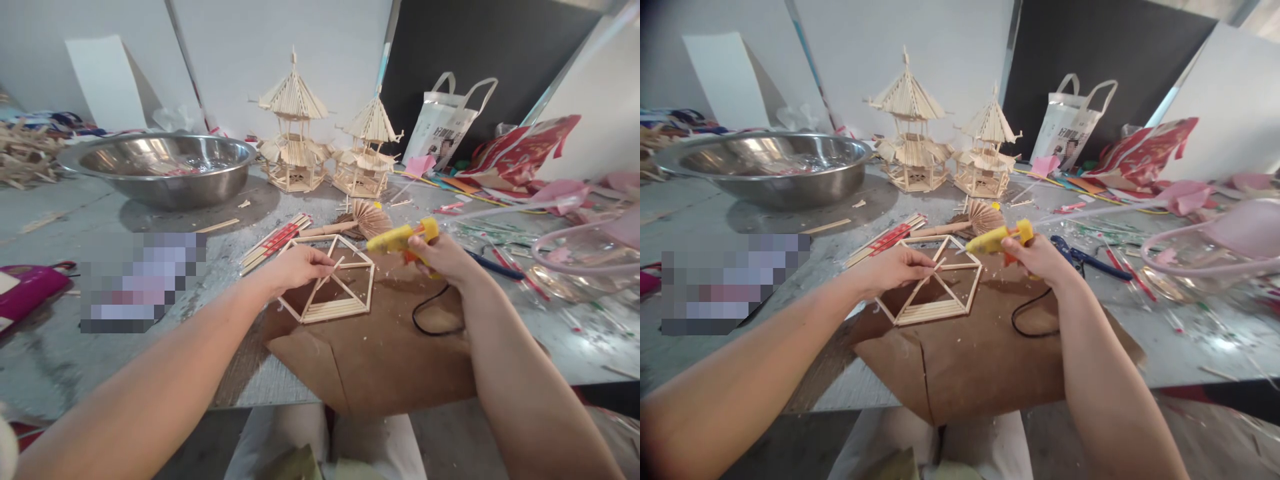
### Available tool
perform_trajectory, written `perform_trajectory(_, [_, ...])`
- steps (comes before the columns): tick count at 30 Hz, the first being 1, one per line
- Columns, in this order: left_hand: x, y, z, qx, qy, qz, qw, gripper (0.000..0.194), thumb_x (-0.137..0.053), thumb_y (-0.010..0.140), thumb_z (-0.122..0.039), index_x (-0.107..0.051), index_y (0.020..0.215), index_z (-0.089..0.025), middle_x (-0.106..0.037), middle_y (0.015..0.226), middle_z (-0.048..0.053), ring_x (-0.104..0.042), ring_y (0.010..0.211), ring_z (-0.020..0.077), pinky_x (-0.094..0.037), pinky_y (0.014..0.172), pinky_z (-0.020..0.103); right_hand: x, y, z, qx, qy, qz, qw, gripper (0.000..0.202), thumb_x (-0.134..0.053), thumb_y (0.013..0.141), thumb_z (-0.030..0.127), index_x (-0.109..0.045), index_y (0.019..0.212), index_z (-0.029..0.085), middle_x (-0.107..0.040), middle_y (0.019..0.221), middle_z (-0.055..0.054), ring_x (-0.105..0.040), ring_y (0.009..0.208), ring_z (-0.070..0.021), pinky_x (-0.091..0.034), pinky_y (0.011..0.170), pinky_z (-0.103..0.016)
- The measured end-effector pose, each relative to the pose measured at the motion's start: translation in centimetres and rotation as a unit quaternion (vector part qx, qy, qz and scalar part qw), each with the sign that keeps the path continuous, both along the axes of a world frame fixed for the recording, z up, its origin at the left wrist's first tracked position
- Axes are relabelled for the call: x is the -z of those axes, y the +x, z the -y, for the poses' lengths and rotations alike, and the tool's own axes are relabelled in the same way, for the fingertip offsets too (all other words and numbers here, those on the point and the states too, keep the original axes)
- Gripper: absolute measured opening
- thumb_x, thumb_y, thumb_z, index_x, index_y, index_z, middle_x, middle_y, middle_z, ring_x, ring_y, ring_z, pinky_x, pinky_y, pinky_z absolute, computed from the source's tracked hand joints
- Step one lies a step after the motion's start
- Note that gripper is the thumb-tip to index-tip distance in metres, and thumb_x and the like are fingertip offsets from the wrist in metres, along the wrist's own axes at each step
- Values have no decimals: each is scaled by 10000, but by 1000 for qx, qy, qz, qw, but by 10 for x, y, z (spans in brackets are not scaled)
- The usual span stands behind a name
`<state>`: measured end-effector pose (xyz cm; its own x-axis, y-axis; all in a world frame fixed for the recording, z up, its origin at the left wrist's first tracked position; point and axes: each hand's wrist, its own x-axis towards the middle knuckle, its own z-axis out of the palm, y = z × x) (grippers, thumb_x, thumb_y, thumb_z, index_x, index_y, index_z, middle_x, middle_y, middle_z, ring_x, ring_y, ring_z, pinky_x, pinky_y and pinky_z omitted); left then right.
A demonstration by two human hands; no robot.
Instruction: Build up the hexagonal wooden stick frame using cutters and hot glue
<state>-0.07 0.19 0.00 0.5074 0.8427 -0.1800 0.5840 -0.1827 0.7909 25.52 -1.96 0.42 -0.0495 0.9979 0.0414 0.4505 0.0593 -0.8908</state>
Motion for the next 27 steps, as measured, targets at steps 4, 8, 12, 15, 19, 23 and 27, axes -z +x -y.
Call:
perform_trajectory(4, [-1,0,0,6,1,-16,1000,251,-558,651,-357,-645,771,-153,-590,597,-30,-447,538,70,-335,576,195,12,12,-16,144,69,-49,986,463,-488,647,606,-514,722,150,-485,432,28,-363,279,-44,-250,271,-169])
perform_trajectory(8, [-3,1,2,24,-13,-32,999,240,-562,631,-341,-639,763,-155,-628,653,-15,-520,621,97,-370,623,195,27,18,-29,203,27,-47,978,371,-526,673,528,-475,637,162,-384,328,62,-399,279,-69,-277,276,-163])
perform_trajectory(12, [-4,4,3,49,-8,-76,996,268,-552,633,-347,-644,796,-157,-647,685,-3,-550,653,113,-381,625,196,33,15,-36,209,-6,-111,972,222,-557,708,361,-476,682,156,-430,364,60,-409,298,-60,-329,307,-160])
perform_trajectory(15, [-5,6,3,72,13,-115,991,280,-551,632,-357,-655,808,-166,-656,707,-2,-553,663,116,-378,623,196,35,13,-39,218,-34,-135,966,106,-528,733,245,-488,731,148,-460,406,54,-448,340,-63,-370,341,-161])
perform_trajectory(19, [-4,7,4,92,14,-137,986,288,-546,638,-350,-665,819,-161,-663,730,6,-547,661,115,-375,610,195,37,12,-42,221,-57,-106,968,92,-519,734,212,-497,686,137,-470,399,39,-480,358,-83,-388,354,-177])
perform_trajectory(23, [-2,5,3,121,25,-137,983,277,-540,642,-362,-674,795,-174,-665,728,-3,-546,660,117,-369,617,200,41,14,-42,224,-48,-62,971,186,-534,731,261,-491,600,137,-462,391,33,-484,350,-84,-371,348,-170])
perform_trajectory(27, [0,4,2,128,31,-156,979,272,-539,640,-365,-674,789,-182,-667,741,-3,-553,673,124,-363,602,202,43,15,-42,222,-40,-36,973,209,-542,725,279,-486,581,140,-467,399,33,-489,354,-81,-373,355,-166])
